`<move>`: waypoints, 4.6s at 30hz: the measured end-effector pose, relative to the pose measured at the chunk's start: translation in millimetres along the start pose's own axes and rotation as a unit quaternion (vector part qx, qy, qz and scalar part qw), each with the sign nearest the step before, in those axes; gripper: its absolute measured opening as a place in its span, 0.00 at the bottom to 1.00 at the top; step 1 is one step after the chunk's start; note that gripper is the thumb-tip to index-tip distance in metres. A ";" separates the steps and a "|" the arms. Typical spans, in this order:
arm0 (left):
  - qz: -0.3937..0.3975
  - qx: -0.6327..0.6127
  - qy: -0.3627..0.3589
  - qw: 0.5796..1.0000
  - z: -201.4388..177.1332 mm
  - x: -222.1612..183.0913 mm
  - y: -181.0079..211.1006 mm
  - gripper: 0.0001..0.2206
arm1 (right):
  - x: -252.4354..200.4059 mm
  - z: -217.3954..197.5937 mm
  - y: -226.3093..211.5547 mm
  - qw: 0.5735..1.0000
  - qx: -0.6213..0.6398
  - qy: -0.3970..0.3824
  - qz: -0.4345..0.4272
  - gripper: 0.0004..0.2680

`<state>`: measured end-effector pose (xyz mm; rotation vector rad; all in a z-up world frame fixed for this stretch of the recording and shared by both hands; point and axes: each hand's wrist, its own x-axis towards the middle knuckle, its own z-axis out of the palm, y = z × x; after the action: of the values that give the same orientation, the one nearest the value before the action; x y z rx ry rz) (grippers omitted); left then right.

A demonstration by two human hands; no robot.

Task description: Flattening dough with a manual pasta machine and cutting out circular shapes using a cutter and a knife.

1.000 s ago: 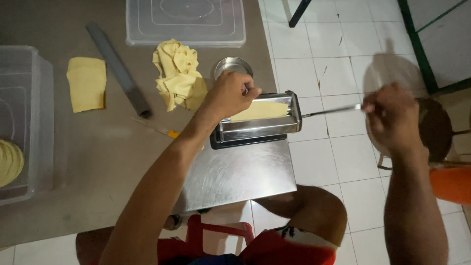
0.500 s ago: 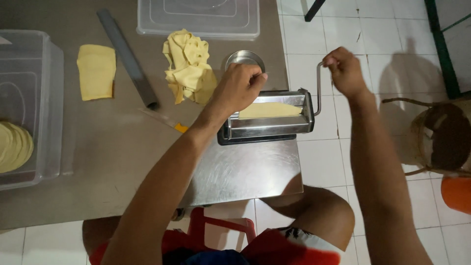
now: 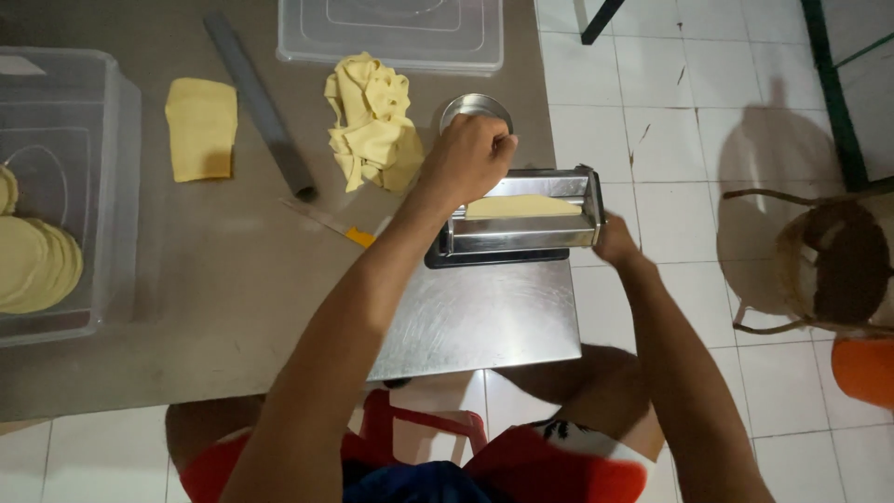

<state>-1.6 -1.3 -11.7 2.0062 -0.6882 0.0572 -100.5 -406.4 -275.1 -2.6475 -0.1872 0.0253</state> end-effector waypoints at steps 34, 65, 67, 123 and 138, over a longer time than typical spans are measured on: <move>-0.236 0.124 -0.212 0.940 -22.9 2.2 60.0 0.09 | 7.1 -276.3 -183.2 0.964 -0.103 0.139 -0.201 0.09; -0.196 0.130 -0.190 0.953 -10.5 3.8 45.3 0.09 | -168.1 -251.6 -190.8 0.991 -0.010 -0.014 0.133 0.07; -0.185 0.138 -0.179 0.957 -10.1 3.2 43.9 0.09 | -130.5 -268.4 -182.8 0.994 -0.085 0.045 0.043 0.07; -0.454 -0.719 0.134 0.508 91.8 -216.8 58.8 0.22 | -82.2 -26.5 -357.5 0.442 0.802 0.311 0.254 0.03; -0.420 -0.758 0.181 0.465 138.6 -210.9 30.4 0.20 | -156.3 0.9 -353.3 0.437 0.825 0.281 0.220 0.03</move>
<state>-226.3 -32.1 -126.6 0.2651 0.5873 -0.5340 -300.6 -118.5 -112.8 -0.4968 0.5300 -0.3257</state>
